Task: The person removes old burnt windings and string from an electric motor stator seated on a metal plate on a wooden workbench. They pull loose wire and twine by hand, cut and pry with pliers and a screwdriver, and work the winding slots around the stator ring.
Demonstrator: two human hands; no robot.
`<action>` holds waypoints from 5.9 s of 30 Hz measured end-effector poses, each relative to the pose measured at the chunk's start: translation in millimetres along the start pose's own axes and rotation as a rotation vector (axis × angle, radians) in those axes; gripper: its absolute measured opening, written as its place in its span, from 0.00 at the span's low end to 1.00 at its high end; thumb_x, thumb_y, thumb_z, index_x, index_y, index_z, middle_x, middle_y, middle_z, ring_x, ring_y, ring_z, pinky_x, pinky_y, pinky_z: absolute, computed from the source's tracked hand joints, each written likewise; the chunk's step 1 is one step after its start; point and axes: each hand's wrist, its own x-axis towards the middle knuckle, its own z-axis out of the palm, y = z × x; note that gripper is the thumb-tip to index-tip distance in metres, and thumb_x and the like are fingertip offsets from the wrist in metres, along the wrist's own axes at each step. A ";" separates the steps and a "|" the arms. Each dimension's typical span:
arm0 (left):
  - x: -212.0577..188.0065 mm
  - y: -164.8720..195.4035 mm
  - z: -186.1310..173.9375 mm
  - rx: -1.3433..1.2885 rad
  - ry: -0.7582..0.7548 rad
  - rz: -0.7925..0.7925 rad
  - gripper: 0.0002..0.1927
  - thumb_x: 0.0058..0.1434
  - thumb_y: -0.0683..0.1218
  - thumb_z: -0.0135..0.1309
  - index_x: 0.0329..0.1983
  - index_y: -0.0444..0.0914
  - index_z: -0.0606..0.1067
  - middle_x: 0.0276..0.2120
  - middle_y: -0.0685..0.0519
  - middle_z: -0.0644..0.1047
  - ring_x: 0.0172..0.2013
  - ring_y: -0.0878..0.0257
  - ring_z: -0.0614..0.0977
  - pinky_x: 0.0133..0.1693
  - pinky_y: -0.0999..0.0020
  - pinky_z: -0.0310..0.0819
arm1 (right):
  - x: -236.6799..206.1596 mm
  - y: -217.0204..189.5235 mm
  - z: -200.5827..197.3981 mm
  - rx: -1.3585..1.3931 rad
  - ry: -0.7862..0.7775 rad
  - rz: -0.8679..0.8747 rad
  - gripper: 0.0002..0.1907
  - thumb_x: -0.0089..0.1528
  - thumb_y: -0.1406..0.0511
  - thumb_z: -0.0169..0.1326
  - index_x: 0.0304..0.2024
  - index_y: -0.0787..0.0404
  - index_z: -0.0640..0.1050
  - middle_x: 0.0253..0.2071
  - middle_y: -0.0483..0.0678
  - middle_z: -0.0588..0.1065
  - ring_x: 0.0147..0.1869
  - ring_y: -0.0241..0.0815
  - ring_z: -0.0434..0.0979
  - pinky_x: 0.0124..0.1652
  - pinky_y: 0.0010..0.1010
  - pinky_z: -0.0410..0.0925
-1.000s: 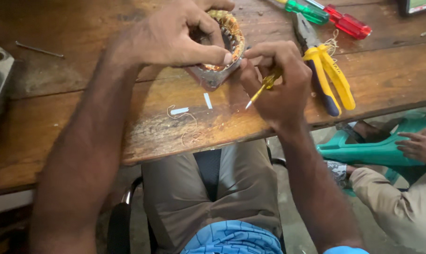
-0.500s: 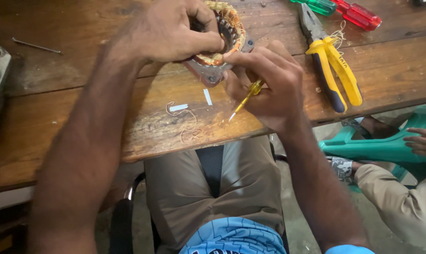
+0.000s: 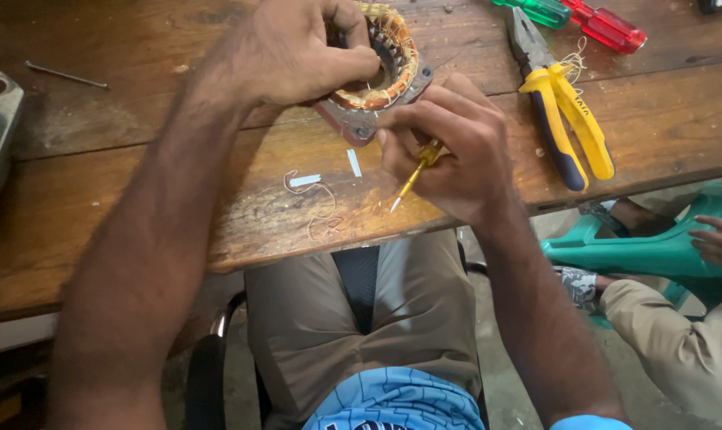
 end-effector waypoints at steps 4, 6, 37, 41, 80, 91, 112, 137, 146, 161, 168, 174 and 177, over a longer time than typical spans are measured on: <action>0.8 -2.8 -1.9 -0.027 -0.024 0.031 0.08 0.55 0.48 0.61 0.24 0.39 0.79 0.18 0.58 0.76 0.18 0.72 0.75 0.20 0.74 0.68 | -1.1 3.9 2.0 0.008 0.006 -0.016 0.10 0.59 0.72 0.64 0.43 0.61 0.83 0.30 0.42 0.75 0.35 0.38 0.71 0.39 0.34 0.66; 1.5 -3.7 -2.0 -0.047 -0.031 0.053 0.08 0.55 0.48 0.61 0.25 0.39 0.79 0.18 0.58 0.77 0.19 0.73 0.76 0.20 0.75 0.70 | -4.1 5.8 2.3 0.009 0.030 -0.015 0.08 0.61 0.71 0.63 0.43 0.60 0.83 0.30 0.42 0.74 0.34 0.37 0.70 0.36 0.32 0.66; 11.4 -12.1 7.6 -0.257 -0.169 0.284 0.11 0.63 0.48 0.57 0.34 0.33 0.79 0.48 0.52 0.78 0.36 0.69 0.79 0.33 0.74 0.73 | 3.6 6.7 2.6 0.281 0.005 0.345 0.21 0.63 0.67 0.70 0.54 0.61 0.74 0.33 0.38 0.72 0.34 0.29 0.72 0.32 0.24 0.66; 12.4 -15.2 0.5 -0.014 -0.144 0.447 0.11 0.62 0.45 0.57 0.36 0.32 0.82 0.59 0.47 0.77 0.47 0.62 0.79 0.43 0.67 0.72 | 1.2 10.7 1.7 0.238 0.044 0.208 0.19 0.62 0.69 0.68 0.51 0.60 0.74 0.32 0.41 0.69 0.35 0.31 0.69 0.35 0.24 0.66; -4.5 28.1 2.7 -0.360 -0.201 0.470 0.06 0.66 0.43 0.56 0.37 0.35 0.79 0.55 0.49 0.78 0.26 0.71 0.81 0.23 0.80 0.74 | -3.5 17.4 9.5 0.079 0.088 0.127 0.12 0.68 0.60 0.64 0.44 0.61 0.80 0.32 0.45 0.71 0.33 0.37 0.69 0.31 0.30 0.62; -2.6 14.2 0.2 0.195 -0.109 0.571 0.30 0.51 0.55 0.64 0.55 0.34 0.77 0.61 0.38 0.71 0.57 0.48 0.75 0.53 0.54 0.73 | -4.5 8.4 0.9 0.238 0.214 0.127 0.04 0.75 0.68 0.55 0.49 0.62 0.78 0.46 0.49 0.79 0.49 0.40 0.81 0.49 0.30 0.73; 9.0 4.6 31.9 0.429 -0.002 0.489 0.43 0.52 0.64 0.64 0.65 0.36 0.71 0.59 0.40 0.72 0.60 0.44 0.70 0.59 0.43 0.66 | -10.9 10.0 -1.8 0.159 0.213 0.028 0.05 0.70 0.68 0.61 0.39 0.58 0.78 0.38 0.43 0.78 0.40 0.41 0.69 0.43 0.32 0.64; 8.7 1.7 36.5 0.467 0.065 0.547 0.39 0.57 0.65 0.60 0.65 0.37 0.74 0.61 0.39 0.73 0.61 0.42 0.73 0.59 0.43 0.67 | -11.6 4.7 -0.1 0.117 0.241 0.122 0.11 0.72 0.58 0.57 0.41 0.58 0.78 0.36 0.42 0.77 0.40 0.39 0.73 0.43 0.31 0.68; 5.2 3.4 33.6 0.411 0.109 0.603 0.42 0.46 0.60 0.64 0.63 0.39 0.74 0.61 0.42 0.74 0.61 0.43 0.74 0.61 0.47 0.69 | -9.3 8.9 2.6 0.151 0.239 -0.078 0.08 0.74 0.60 0.54 0.48 0.58 0.75 0.44 0.45 0.81 0.53 0.39 0.83 0.52 0.31 0.73; 3.6 12.0 35.0 0.494 0.088 0.444 0.45 0.38 0.57 0.68 0.63 0.43 0.74 0.61 0.43 0.73 0.59 0.43 0.75 0.52 0.39 0.71 | -6.6 -25.4 14.4 0.759 0.281 0.524 0.11 0.76 0.60 0.51 0.43 0.61 0.73 0.25 0.39 0.69 0.26 0.27 0.69 0.30 0.22 0.64; 4.5 10.6 35.9 0.456 0.068 0.429 0.45 0.40 0.59 0.70 0.63 0.42 0.74 0.60 0.43 0.73 0.59 0.44 0.74 0.54 0.39 0.69 | -13.2 -48.6 18.7 0.690 0.344 0.524 0.13 0.76 0.60 0.52 0.41 0.61 0.72 0.26 0.39 0.69 0.28 0.26 0.66 0.28 0.20 0.61; 3.8 4.4 33.4 0.398 0.111 0.555 0.39 0.52 0.63 0.66 0.62 0.39 0.76 0.61 0.41 0.75 0.60 0.42 0.75 0.58 0.43 0.70 | -18.6 -68.8 13.5 0.612 0.337 0.601 0.11 0.74 0.60 0.51 0.44 0.61 0.73 0.29 0.39 0.71 0.31 0.27 0.70 0.31 0.22 0.66; 2.2 1.0 32.8 0.361 0.110 0.605 0.39 0.52 0.63 0.65 0.62 0.36 0.76 0.61 0.39 0.75 0.58 0.42 0.76 0.58 0.48 0.71 | -20.2 -61.2 8.1 0.661 0.325 0.546 0.12 0.76 0.59 0.50 0.46 0.63 0.73 0.32 0.42 0.72 0.33 0.28 0.71 0.34 0.22 0.67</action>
